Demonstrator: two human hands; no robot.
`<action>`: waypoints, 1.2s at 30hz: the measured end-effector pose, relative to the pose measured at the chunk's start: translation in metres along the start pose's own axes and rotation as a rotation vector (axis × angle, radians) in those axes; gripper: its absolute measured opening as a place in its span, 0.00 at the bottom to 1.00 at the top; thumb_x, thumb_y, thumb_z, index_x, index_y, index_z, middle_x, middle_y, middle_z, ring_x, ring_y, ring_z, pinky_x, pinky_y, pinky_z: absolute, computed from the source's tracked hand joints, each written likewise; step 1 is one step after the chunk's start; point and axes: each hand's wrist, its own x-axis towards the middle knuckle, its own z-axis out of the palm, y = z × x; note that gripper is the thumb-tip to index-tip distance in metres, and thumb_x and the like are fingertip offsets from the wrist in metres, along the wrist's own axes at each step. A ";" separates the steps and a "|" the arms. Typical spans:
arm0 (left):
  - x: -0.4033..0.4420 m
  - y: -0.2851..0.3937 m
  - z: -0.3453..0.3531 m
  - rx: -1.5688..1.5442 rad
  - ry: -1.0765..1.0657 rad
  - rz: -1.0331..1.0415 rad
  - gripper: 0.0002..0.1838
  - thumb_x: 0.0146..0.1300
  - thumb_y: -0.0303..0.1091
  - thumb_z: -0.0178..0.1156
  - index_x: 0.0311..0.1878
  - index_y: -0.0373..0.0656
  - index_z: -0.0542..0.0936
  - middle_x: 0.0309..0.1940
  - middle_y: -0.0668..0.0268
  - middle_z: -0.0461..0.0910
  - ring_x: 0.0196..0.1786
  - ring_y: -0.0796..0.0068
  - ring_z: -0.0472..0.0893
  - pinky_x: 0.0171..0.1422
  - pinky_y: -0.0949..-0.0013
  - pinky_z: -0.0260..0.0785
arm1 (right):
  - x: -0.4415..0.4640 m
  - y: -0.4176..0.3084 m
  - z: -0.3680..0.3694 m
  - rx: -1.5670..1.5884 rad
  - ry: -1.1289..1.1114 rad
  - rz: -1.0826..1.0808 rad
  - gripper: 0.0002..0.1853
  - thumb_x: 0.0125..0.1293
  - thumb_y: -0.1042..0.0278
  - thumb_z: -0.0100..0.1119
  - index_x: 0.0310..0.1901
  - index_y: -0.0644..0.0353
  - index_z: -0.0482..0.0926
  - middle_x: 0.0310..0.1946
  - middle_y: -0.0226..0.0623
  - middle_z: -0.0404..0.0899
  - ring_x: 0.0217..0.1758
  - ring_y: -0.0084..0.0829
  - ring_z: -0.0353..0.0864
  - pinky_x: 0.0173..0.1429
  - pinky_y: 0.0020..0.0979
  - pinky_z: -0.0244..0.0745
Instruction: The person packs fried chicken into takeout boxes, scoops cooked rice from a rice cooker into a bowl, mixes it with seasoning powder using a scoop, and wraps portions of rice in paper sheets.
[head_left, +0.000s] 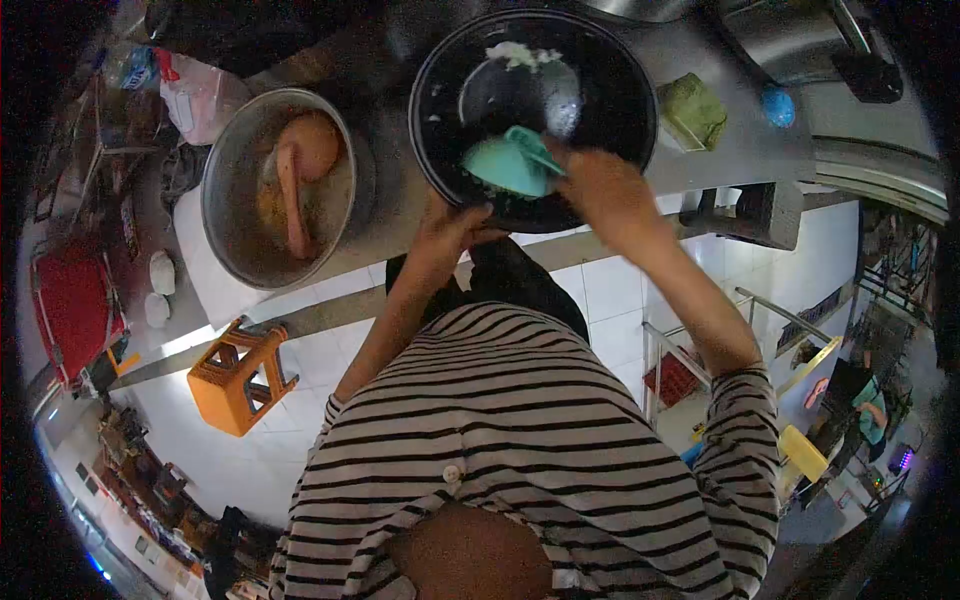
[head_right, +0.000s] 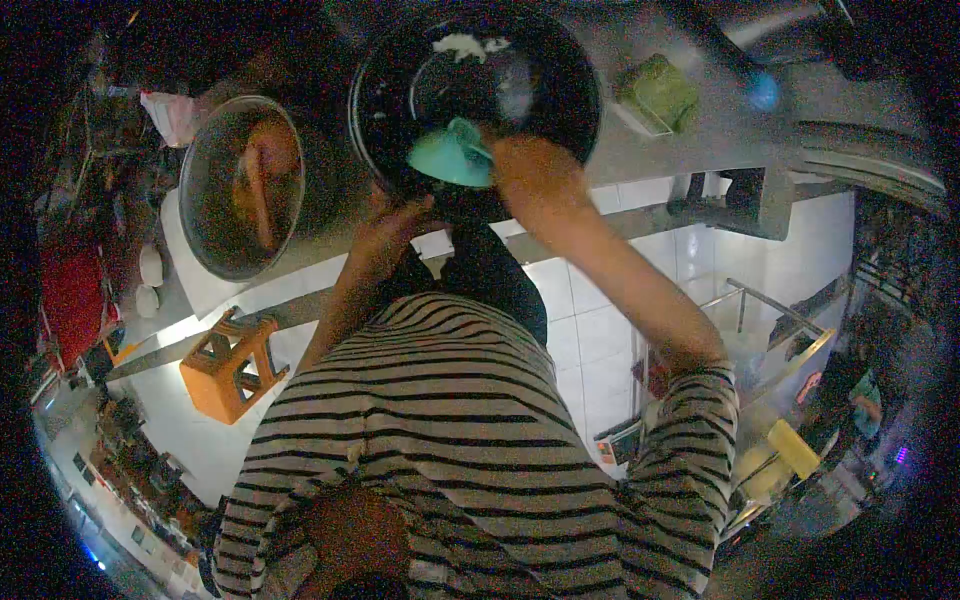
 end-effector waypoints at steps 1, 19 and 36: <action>0.002 -0.003 -0.004 -0.060 0.008 -0.020 0.34 0.57 0.23 0.50 0.62 0.45 0.44 0.54 0.49 0.61 0.52 0.55 0.71 0.49 0.59 0.74 | -0.004 0.004 -0.010 -0.011 0.048 0.056 0.26 0.54 0.70 0.52 0.57 0.57 0.63 0.31 0.54 0.75 0.37 0.50 0.76 0.41 0.44 0.71; -0.010 0.001 0.022 -0.018 0.062 0.034 0.32 0.58 0.21 0.50 0.62 0.48 0.46 0.55 0.52 0.60 0.54 0.59 0.69 0.50 0.62 0.75 | -0.011 0.041 -0.018 0.037 0.358 0.065 0.31 0.54 0.73 0.54 0.61 0.57 0.57 0.35 0.51 0.75 0.34 0.46 0.76 0.37 0.39 0.72; -0.030 0.269 -0.007 1.223 0.641 1.593 0.13 0.62 0.34 0.50 0.45 0.37 0.71 0.38 0.57 0.73 0.39 0.65 0.74 0.45 0.70 0.64 | 0.033 0.048 -0.033 -0.076 0.254 -0.096 0.22 0.54 0.63 0.59 0.51 0.61 0.71 0.35 0.46 0.78 0.36 0.39 0.79 0.42 0.35 0.72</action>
